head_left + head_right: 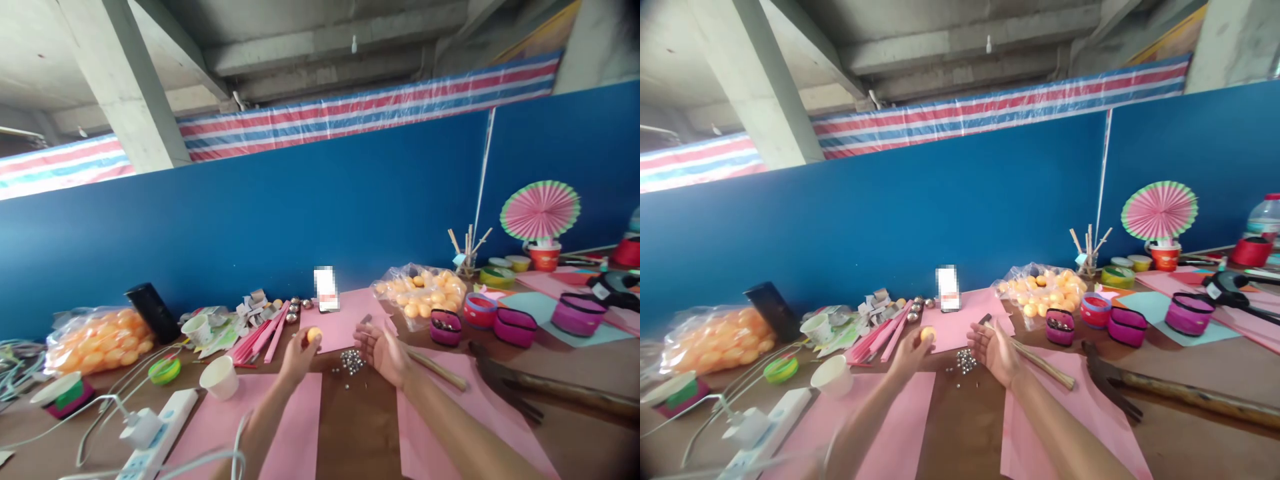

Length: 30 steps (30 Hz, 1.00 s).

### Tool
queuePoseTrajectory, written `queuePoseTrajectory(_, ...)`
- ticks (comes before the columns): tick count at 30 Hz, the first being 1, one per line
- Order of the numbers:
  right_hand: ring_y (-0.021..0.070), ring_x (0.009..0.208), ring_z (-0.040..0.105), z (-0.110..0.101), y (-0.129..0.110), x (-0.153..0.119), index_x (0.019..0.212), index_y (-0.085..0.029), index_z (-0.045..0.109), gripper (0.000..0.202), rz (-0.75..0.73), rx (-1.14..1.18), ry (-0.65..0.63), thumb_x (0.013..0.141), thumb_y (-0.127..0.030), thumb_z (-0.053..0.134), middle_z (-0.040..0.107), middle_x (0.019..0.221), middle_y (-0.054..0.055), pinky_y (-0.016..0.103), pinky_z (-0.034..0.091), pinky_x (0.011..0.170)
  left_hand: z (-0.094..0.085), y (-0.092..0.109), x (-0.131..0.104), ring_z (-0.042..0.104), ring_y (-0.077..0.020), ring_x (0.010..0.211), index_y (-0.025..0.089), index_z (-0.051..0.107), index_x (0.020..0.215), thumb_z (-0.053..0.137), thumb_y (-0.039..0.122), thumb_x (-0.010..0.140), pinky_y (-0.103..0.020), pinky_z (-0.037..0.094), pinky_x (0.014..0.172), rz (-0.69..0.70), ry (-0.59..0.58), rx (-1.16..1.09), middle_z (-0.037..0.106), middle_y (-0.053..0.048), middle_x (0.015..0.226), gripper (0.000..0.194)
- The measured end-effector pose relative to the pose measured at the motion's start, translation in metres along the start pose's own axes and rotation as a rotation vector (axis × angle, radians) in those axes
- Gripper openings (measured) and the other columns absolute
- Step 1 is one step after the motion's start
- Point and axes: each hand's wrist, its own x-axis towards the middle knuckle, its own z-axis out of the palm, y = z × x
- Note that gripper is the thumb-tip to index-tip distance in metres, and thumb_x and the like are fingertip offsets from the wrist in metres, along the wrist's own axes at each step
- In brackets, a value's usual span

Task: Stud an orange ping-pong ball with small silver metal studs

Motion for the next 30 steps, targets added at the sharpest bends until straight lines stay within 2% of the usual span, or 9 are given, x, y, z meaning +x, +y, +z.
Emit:
queuePoseTrajectory(4,0.016,0.072,0.058,0.002,0.01,0.002,0.095,-0.02,0.058,0.043,-0.089,-0.034,0.051,0.082,-0.053,0.034,0.063,0.083,0.007,0.029,0.047,0.064,0.034,-0.012,-0.002,0.06,-0.0132,0.066,0.013,0.056,0.096,0.055,0.047,0.069,-0.027,0.049,0.063,-0.013,-0.093,-0.151,0.059,-0.004,0.078,0.044)
queuePoseTrajectory(8,0.0127,0.062,0.053,0.0,0.017,0.004,0.091,-0.02,0.06,0.033,-0.188,-0.122,0.112,0.081,-0.047,0.043,0.059,0.073,0.003,0.024,0.043,0.055,0.051,-0.017,-0.003,0.058,-0.0122,0.062,0.012,0.056,0.091,0.05,0.052,0.071,-0.024,0.048,0.056,-0.034,-0.056,-0.259,0.058,-0.003,0.071,0.044)
queuePoseTrajectory(12,0.0107,0.056,0.049,-0.001,0.019,0.003,0.091,-0.018,0.06,0.034,-0.216,-0.271,0.175,0.077,-0.047,0.049,0.056,0.069,0.001,0.022,0.04,0.049,0.04,-0.018,-0.004,0.056,-0.0101,0.055,0.012,0.057,0.084,0.053,0.053,0.069,-0.022,0.047,0.053,-0.066,-0.054,-0.295,0.057,-0.002,0.063,0.043)
queuePoseTrajectory(15,0.0094,0.056,0.048,-0.002,0.02,0.003,0.091,-0.018,0.06,0.033,-0.203,-0.32,0.159,0.077,-0.046,0.049,0.056,0.07,0.001,0.02,0.038,0.048,0.021,-0.02,-0.004,0.058,-0.0103,0.061,0.013,0.058,0.087,0.054,0.05,0.07,-0.023,0.048,0.058,-0.024,0.01,-0.277,0.059,-0.005,0.077,0.041)
queuePoseTrajectory(18,0.0081,0.055,0.048,-0.001,0.019,0.002,0.092,-0.018,0.06,0.032,-0.173,-0.336,0.116,0.079,-0.045,0.048,0.056,0.07,0.0,0.019,0.037,0.048,0.007,-0.027,-0.006,0.058,-0.0095,0.061,0.013,0.057,0.091,0.054,0.047,0.071,-0.024,0.048,0.06,0.003,0.069,-0.227,0.059,-0.006,0.08,0.04)
queuePoseTrajectory(21,0.0083,0.056,0.048,0.001,0.018,0.0,0.092,-0.018,0.059,0.033,-0.149,-0.364,0.087,0.078,-0.045,0.048,0.055,0.069,0.001,0.018,0.037,0.047,0.006,-0.037,-0.011,0.056,-0.0095,0.064,0.013,0.056,0.096,0.056,0.044,0.07,-0.023,0.047,0.063,0.027,0.138,-0.204,0.058,-0.005,0.08,0.04)
queuePoseTrajectory(24,0.0087,0.056,0.048,0.002,0.017,-0.002,0.093,-0.017,0.059,0.035,-0.142,-0.393,0.077,0.078,-0.047,0.048,0.055,0.069,0.002,0.019,0.038,0.047,0.011,-0.042,-0.019,0.056,-0.0115,0.073,0.013,0.055,0.1,0.056,0.04,0.071,-0.023,0.046,0.069,0.117,0.203,-0.12,0.058,-0.005,0.083,0.04)
queuePoseTrajectory(27,0.0093,0.056,0.049,0.003,0.017,-0.002,0.094,-0.017,0.059,0.038,-0.146,-0.41,0.077,0.078,-0.049,0.046,0.055,0.069,0.002,0.02,0.039,0.047,0.013,-0.04,-0.028,0.055,-0.0125,0.075,0.014,0.055,0.102,0.055,0.037,0.072,-0.023,0.044,0.071,0.184,0.219,-0.027,0.059,-0.004,0.084,0.037)
queuePoseTrajectory(30,0.0095,0.055,0.048,0.005,0.016,-0.002,0.094,-0.017,0.059,0.039,-0.142,-0.417,0.078,0.078,-0.05,0.046,0.055,0.069,0.002,0.02,0.039,0.048,0.013,-0.033,-0.038,0.056,-0.0138,0.076,0.015,0.055,0.102,0.057,0.035,0.07,-0.023,0.044,0.071,0.171,0.225,0.012,0.06,-0.005,0.086,0.037)
